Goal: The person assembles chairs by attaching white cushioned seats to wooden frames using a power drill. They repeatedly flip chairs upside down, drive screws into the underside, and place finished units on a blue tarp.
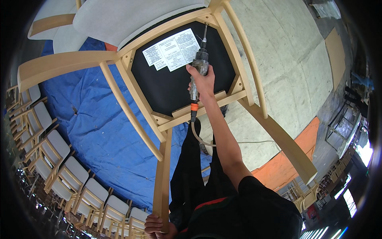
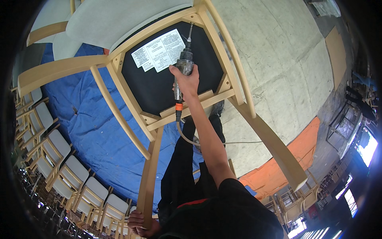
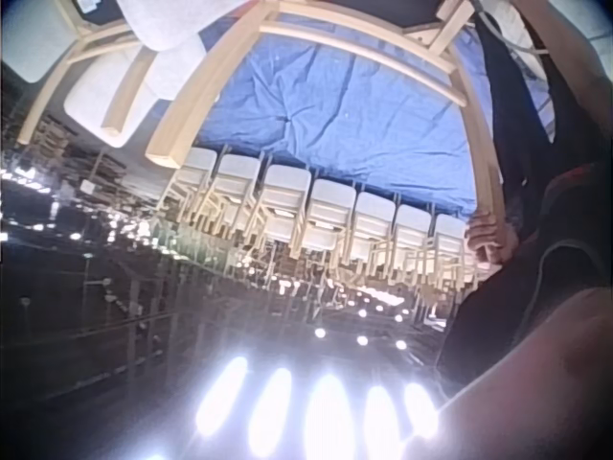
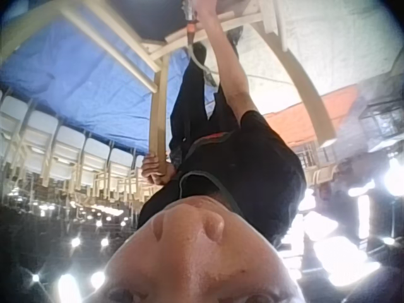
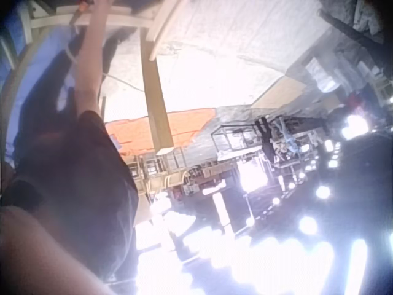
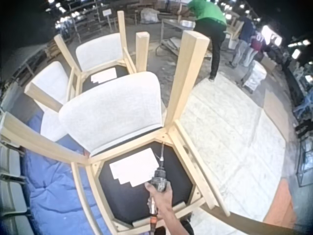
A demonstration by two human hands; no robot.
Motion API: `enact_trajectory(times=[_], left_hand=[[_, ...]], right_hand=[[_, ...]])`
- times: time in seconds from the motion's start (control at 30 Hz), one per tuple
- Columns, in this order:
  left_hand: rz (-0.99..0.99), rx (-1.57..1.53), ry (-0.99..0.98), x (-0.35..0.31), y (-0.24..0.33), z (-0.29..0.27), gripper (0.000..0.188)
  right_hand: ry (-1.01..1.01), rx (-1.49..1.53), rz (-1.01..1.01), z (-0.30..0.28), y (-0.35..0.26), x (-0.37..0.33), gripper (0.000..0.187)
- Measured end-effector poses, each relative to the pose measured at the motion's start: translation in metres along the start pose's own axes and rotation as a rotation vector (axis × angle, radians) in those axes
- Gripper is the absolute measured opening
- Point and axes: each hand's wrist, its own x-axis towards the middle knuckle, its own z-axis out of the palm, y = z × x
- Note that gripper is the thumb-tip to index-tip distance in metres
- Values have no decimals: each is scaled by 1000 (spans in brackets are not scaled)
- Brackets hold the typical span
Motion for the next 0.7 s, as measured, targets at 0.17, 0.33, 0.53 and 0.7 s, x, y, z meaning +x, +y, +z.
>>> enact_trajectory(times=[0.17, 0.33, 0.53, 0.7], left_hand=[[32, -3, 29, -2, -2, 1, 27], [71, 6, -84, 4, -5, -6, 27], [59, 5, -31, -1, -3, -5, 27], [-42, 101, -113, 4, 6, -12, 33]], right_hand=[[11, -8, -21, 4, 0, 0, 52], [178, -145, -140, 25, 24, 13, 57], [285, -289, -261, 47, 20, 2, 63], [290, -292, -207, 54, 20, 6, 63]])
